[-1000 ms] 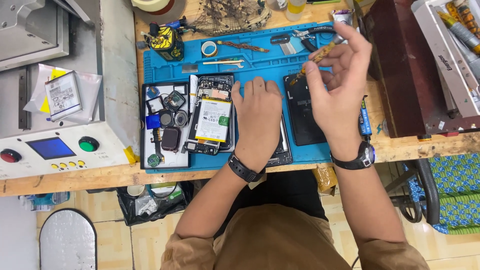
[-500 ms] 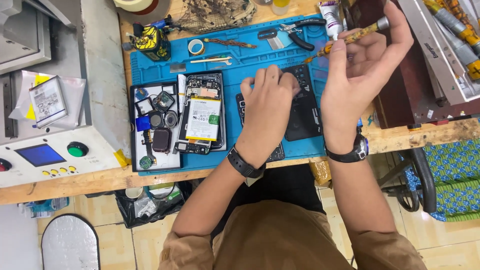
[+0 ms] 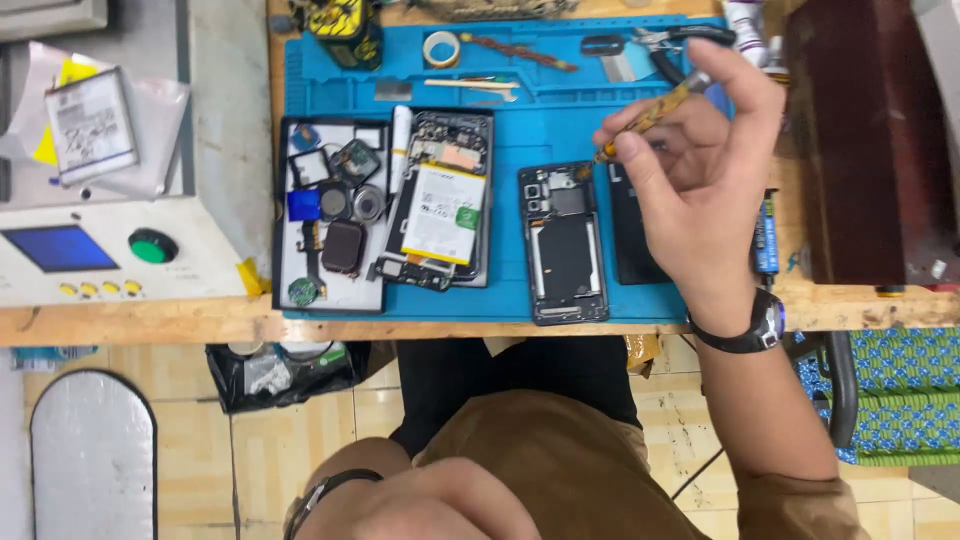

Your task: A person performs detailed repair work on a smartphone, manipulating internal components like the battery, motherboard, and ribbon cables using a screwdriver and tweezers.

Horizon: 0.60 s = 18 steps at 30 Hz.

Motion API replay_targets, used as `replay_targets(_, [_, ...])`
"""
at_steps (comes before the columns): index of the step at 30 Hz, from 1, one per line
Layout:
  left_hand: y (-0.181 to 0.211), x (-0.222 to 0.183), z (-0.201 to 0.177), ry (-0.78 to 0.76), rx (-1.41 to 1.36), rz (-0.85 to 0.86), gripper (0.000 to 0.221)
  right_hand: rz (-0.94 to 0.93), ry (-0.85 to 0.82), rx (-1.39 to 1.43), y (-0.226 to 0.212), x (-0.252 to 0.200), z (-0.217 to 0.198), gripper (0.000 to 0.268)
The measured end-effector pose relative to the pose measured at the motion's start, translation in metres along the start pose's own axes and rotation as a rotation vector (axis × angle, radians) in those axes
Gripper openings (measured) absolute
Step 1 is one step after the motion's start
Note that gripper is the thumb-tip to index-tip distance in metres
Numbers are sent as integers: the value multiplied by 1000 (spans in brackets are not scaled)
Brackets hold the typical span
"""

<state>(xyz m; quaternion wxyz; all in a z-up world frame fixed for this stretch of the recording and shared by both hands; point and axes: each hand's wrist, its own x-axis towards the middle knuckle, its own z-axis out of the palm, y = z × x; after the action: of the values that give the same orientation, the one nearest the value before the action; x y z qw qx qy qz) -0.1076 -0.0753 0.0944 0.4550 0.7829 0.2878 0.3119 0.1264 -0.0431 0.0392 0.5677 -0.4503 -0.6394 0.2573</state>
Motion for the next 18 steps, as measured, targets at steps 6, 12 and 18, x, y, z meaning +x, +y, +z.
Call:
replay_targets(6, [7,-10,-13,-199,-151,-33,18,-14,-158,-12,7,-6,25,47])
replay_targets(12, [2,-12,-25,-485,-382,-11,24,-43,-180,-20,14,-8,33,52])
replay_targets(18, [-35,-12,20,-367,-76,166,27,-21,-191,-13,17,-6,33,47])
